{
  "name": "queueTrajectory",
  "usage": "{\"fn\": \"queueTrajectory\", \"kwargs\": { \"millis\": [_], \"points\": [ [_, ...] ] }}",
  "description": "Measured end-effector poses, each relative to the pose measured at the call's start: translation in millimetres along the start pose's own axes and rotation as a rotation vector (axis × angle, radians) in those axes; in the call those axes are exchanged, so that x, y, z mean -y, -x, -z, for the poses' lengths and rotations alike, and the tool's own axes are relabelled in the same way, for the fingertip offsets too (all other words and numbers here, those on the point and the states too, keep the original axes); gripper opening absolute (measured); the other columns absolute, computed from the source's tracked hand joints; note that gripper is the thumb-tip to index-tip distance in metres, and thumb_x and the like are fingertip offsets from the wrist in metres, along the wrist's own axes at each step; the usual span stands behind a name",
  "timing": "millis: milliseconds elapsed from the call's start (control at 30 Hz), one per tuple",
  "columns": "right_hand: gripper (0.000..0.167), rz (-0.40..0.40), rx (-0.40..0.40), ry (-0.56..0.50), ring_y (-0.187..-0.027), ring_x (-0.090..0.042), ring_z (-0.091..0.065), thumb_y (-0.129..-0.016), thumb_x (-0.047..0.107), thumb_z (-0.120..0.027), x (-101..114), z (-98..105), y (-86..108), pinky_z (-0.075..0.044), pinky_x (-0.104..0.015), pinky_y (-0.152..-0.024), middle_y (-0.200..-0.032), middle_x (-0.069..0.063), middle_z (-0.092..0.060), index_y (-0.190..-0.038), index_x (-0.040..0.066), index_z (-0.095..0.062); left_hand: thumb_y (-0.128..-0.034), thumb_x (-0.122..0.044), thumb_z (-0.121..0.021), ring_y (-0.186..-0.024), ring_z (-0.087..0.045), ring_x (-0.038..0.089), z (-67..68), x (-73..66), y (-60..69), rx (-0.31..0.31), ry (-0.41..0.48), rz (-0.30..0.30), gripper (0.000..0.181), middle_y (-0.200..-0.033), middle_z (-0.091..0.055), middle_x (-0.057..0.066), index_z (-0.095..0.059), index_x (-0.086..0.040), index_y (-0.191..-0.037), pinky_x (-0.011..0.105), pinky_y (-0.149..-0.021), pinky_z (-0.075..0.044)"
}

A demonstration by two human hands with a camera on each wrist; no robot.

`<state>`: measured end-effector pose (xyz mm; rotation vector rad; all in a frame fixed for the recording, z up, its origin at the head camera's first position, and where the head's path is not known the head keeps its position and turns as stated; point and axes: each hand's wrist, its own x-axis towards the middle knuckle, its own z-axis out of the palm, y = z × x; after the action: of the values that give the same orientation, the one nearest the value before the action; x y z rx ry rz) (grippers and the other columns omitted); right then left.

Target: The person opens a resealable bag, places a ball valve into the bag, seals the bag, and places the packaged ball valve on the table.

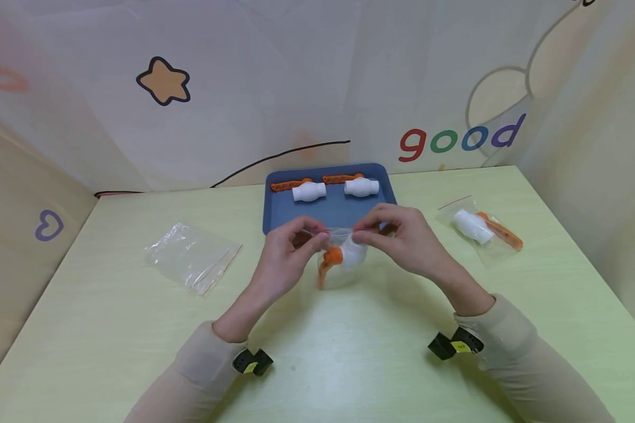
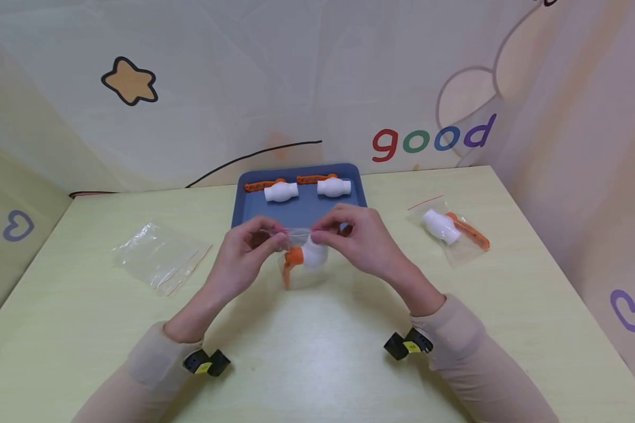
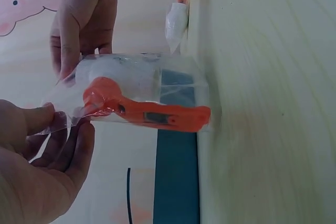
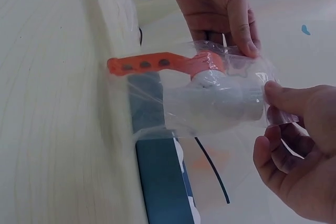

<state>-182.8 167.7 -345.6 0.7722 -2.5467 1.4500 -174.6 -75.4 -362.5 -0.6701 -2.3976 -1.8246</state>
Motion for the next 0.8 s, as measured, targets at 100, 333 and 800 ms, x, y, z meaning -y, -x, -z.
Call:
{"fn": "queueTrajectory", "kwargs": {
  "millis": [100,333,800],
  "points": [
    [0.006,-0.008,-0.004,0.012,-0.082,-0.016,-0.061,-0.092,0.01,-0.079,1.3,-0.3,0.1,-0.051,-0.03,-0.071,-0.091,0.002,-0.07,-0.098,0.01,-0.079,-0.0991,-0.007,-0.069,-0.085,-0.07,0.025,-0.6,-0.1,-0.4,-0.002,-0.03,-0.013,0.007,-0.096,-0.069,0.005,-0.071,-0.004,-0.106,0.034,-0.074,-0.056],
    [0.005,0.012,0.002,0.038,-0.08,-0.017,-0.06,-0.092,0.007,-0.078,2.8,-1.0,1.1,-0.05,-0.031,-0.068,-0.089,0.002,-0.067,-0.097,0.009,-0.077,-0.0973,-0.006,-0.071,-0.083,-0.069,0.017,-0.3,-1.7,-1.5,0.012,-0.042,-0.035,0.008,-0.098,-0.069,0.005,-0.072,-0.004,-0.105,0.039,-0.078,-0.057],
    [0.007,0.07,0.037,0.065,-0.074,-0.016,-0.056,-0.09,0.004,-0.079,9.0,-0.8,4.6,-0.045,-0.029,-0.061,-0.082,0.003,-0.061,-0.094,0.009,-0.075,-0.0949,-0.007,-0.075,-0.085,-0.065,0.009,-1.5,-3.3,-3.7,0.052,-0.166,-0.2,0.007,-0.095,-0.07,0.0,-0.076,-0.005,-0.102,0.031,-0.072,-0.054]
  ]
}}
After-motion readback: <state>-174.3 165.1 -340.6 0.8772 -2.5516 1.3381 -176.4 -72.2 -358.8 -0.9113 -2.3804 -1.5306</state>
